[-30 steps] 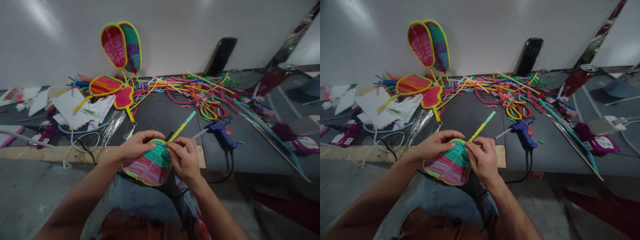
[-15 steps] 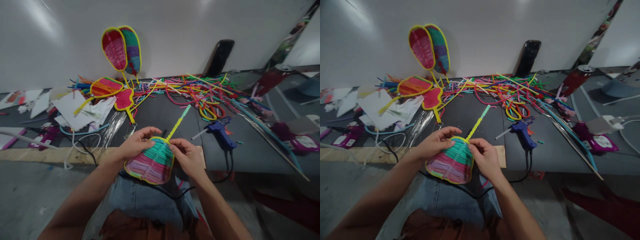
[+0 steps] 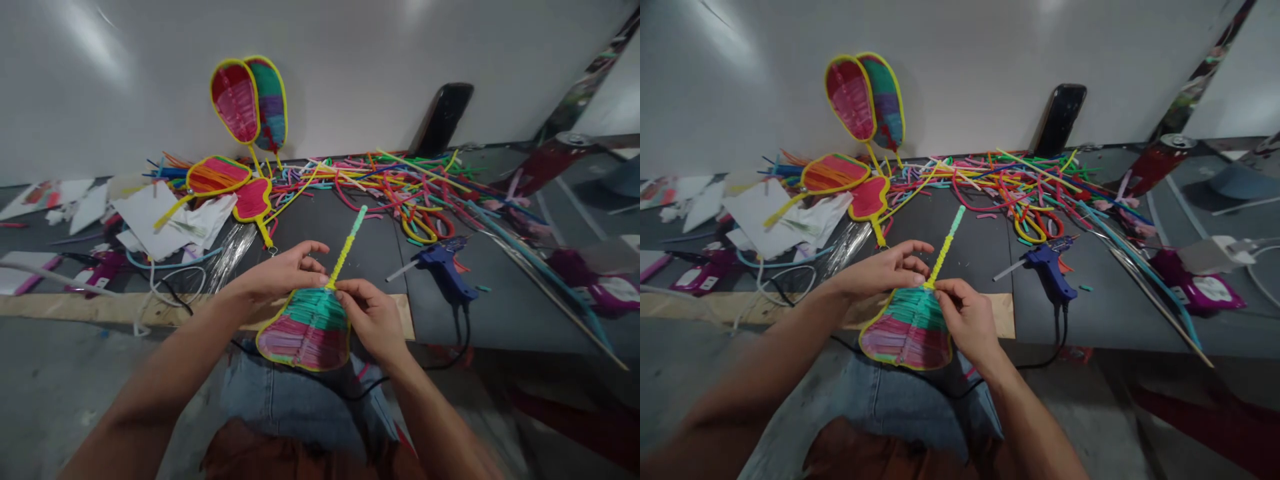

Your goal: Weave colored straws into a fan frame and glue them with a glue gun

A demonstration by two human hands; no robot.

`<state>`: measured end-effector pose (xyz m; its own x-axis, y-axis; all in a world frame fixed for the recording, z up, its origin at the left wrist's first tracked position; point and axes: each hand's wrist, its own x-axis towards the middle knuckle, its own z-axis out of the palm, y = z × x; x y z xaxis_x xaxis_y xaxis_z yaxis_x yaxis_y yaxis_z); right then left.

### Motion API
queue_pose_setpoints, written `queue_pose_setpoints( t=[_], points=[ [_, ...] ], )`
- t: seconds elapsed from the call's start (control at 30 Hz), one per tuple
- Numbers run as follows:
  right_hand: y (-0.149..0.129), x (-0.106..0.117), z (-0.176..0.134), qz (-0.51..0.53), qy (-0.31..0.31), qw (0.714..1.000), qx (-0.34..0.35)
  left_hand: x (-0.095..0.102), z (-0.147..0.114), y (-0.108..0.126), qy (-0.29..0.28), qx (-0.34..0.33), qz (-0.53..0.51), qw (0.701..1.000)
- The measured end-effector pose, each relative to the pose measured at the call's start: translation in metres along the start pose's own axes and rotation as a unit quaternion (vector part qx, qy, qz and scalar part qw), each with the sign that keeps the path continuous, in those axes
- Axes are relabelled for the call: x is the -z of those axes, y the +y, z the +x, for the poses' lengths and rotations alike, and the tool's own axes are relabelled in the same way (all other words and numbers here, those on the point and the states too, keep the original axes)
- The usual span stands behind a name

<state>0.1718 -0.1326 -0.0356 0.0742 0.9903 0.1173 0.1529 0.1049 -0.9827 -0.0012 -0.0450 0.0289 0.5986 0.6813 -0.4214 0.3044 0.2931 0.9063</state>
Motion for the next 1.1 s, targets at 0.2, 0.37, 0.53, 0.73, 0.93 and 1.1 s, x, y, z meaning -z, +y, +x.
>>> queue_pose_setpoints(
  t=[0.2,0.37,0.53,0.73,0.93,1.1],
  points=[
    [0.003,-0.002,0.001,-0.004,-0.008,1.0,0.005,-0.001,0.016,0.003,-0.035,0.011,0.065,0.997],
    [0.009,0.001,0.001,0.044,-0.024,0.998,-0.026,-0.002,0.019,0.007,-0.05,0.028,0.085,0.995],
    [0.007,0.017,0.003,0.132,0.001,0.988,-0.078,0.0,0.018,0.01,-0.03,0.047,0.082,0.995],
    [0.006,0.014,0.0,0.011,-0.015,0.999,0.033,-0.001,0.02,0.012,-0.028,0.051,0.075,0.995],
    [0.007,-0.001,-0.001,-0.048,-0.018,0.997,0.063,-0.001,0.022,0.012,-0.032,0.061,0.066,0.995],
    [0.006,-0.003,0.0,-0.067,-0.017,0.997,0.042,0.004,0.026,0.011,-0.068,0.054,0.08,0.993]
  ],
)
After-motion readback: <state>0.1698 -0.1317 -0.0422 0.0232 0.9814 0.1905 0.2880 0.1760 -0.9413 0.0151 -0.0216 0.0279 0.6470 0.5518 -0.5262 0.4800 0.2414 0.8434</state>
